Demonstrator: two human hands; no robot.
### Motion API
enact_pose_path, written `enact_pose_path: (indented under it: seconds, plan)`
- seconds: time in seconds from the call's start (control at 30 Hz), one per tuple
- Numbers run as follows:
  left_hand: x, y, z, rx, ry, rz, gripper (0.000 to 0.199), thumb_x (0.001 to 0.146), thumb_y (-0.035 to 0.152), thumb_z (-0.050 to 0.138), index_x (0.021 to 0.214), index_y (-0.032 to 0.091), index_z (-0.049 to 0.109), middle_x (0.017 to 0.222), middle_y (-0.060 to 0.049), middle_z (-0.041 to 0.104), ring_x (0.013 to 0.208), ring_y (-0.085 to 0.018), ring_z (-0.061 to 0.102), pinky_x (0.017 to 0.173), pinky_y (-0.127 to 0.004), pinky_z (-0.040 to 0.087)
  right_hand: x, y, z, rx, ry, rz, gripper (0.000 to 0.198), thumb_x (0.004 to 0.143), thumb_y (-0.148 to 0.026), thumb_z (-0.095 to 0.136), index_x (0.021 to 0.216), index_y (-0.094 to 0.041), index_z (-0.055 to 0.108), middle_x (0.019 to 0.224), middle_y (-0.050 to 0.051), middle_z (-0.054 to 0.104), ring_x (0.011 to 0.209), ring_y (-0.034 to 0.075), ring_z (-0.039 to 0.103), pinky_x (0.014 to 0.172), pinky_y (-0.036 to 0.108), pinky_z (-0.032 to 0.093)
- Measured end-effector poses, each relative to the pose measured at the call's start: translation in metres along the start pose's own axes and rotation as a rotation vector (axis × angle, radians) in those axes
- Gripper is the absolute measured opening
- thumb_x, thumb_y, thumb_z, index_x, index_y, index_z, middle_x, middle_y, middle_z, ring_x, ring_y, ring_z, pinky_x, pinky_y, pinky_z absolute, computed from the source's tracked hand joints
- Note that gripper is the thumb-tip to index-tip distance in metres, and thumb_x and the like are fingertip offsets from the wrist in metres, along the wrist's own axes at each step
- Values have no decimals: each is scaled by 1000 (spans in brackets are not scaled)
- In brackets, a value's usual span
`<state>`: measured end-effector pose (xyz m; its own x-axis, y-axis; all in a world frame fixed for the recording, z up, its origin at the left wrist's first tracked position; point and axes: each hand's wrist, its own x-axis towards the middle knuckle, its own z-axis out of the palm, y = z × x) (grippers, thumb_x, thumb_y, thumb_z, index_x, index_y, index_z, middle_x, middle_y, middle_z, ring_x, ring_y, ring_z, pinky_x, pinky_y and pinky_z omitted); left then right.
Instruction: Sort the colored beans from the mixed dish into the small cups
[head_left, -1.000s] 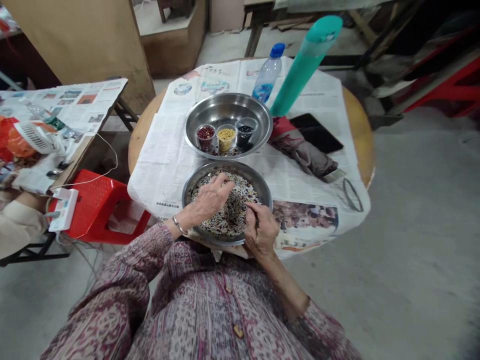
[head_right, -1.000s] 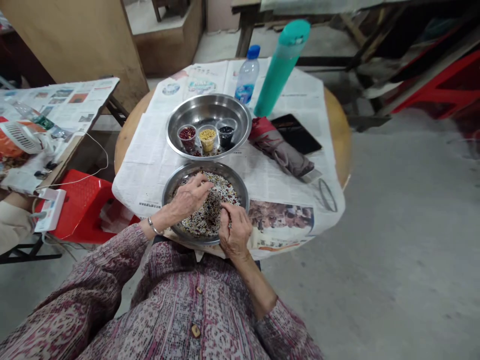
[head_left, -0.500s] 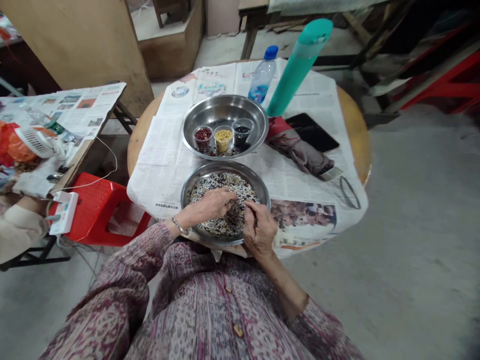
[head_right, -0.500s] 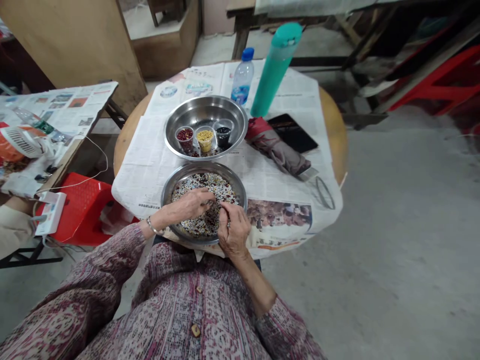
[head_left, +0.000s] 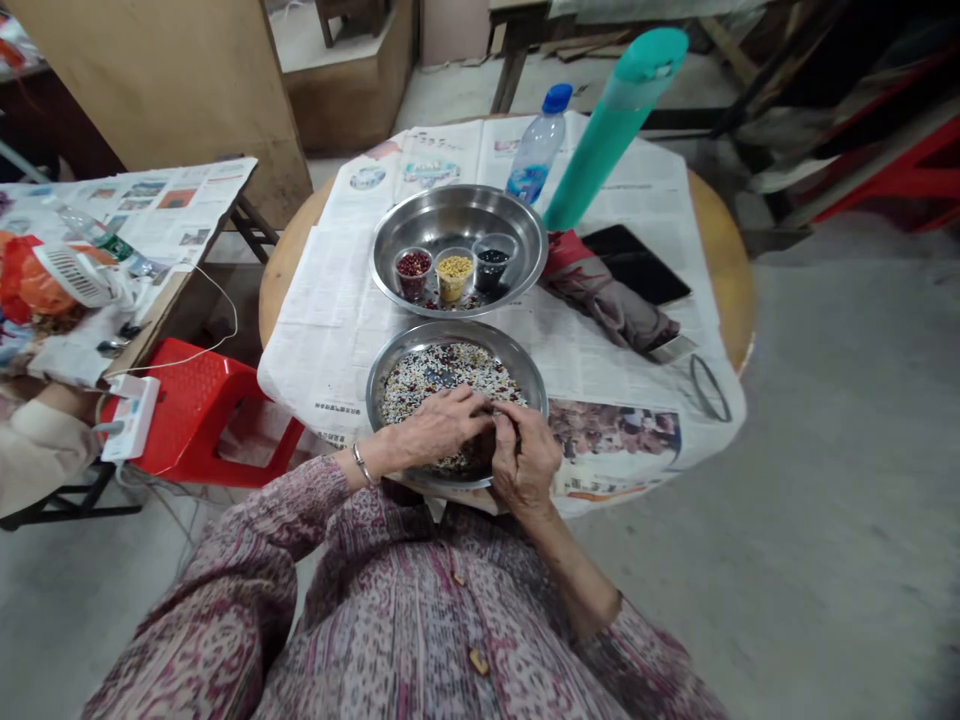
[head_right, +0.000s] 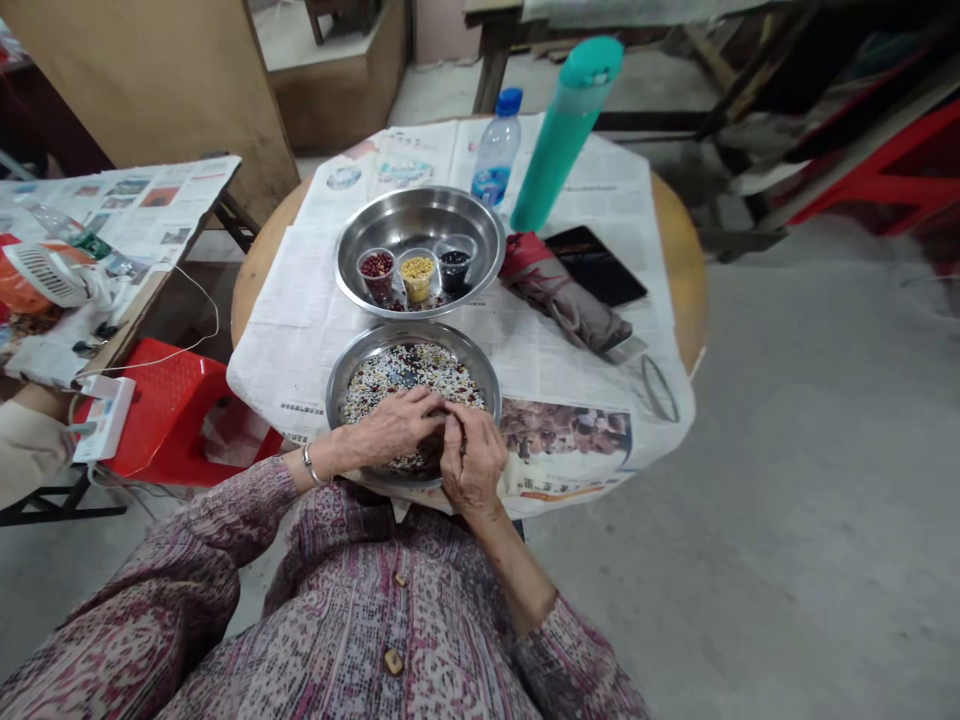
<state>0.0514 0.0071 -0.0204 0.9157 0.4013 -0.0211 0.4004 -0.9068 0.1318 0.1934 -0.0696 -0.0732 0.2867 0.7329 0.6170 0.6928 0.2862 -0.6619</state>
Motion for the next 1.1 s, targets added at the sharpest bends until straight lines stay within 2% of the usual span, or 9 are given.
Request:
enact_pose_path:
  seconds: [0.13,0.2,0.37,0.43,0.53,0.63,0.8,0.93,1.1]
  plan:
    - [-7,-16,-7,76,89,-262,21,97,11,46,111,16,62,122,-10,57,111,-24,50,91,-36,48,0,0,0,6,-1,-14,22,96,-19,48,109,-21,65,97,7,73,91,20,68,85,35,54]
    - [-19,-22,-12,91,140,-396,21,96,20,56,116,17,59,129,-12,53,116,-28,48,93,-39,49,0,0,0,11,-2,-19,22,95,-18,49,110,-21,65,98,8,73,92,20,68,86,35,54]
    - [-50,-18,-20,42,22,-502,86,69,55,84,135,18,43,136,-18,46,117,-36,48,90,-46,52,0,0,-1,18,-8,-16,22,95,-17,49,109,-21,66,98,8,73,92,20,68,86,35,54]
    - [-56,-13,-16,-22,-44,-492,79,70,48,85,131,20,44,129,-15,49,110,-33,53,85,-43,53,1,-1,-1,15,-12,-4,22,95,-18,49,108,-21,66,97,8,73,92,20,68,86,36,54]
    - [-52,-5,-4,-189,-46,-463,46,83,24,72,122,20,48,119,-10,53,96,-23,59,81,-37,55,1,-1,-1,12,-11,2,21,95,-20,48,107,-22,66,97,7,73,92,20,68,86,36,54]
    - [-34,2,9,-387,46,-374,32,87,7,57,116,18,50,109,-7,57,96,-20,60,88,-36,54,1,-1,-1,16,-13,0,21,95,-20,48,107,-21,66,96,7,73,91,20,68,84,36,54]
    - [9,1,15,-562,294,-281,31,87,3,53,115,17,53,111,-7,60,107,-21,59,97,-38,53,1,-1,-1,7,1,-7,21,96,-20,48,108,-21,66,95,8,73,89,20,68,82,37,55]
    - [17,-12,5,-477,410,-255,35,87,1,48,117,19,53,119,-8,56,114,-20,57,101,-39,51,2,-1,0,-5,-5,-4,22,96,-20,48,108,-21,66,96,8,73,90,21,68,84,37,55]
    - [-16,-21,-4,-192,303,-327,25,92,9,52,116,18,56,121,-8,57,118,-24,52,105,-46,47,2,0,-1,-51,-55,1,22,95,-21,49,110,-22,65,97,7,72,91,21,67,86,37,54]
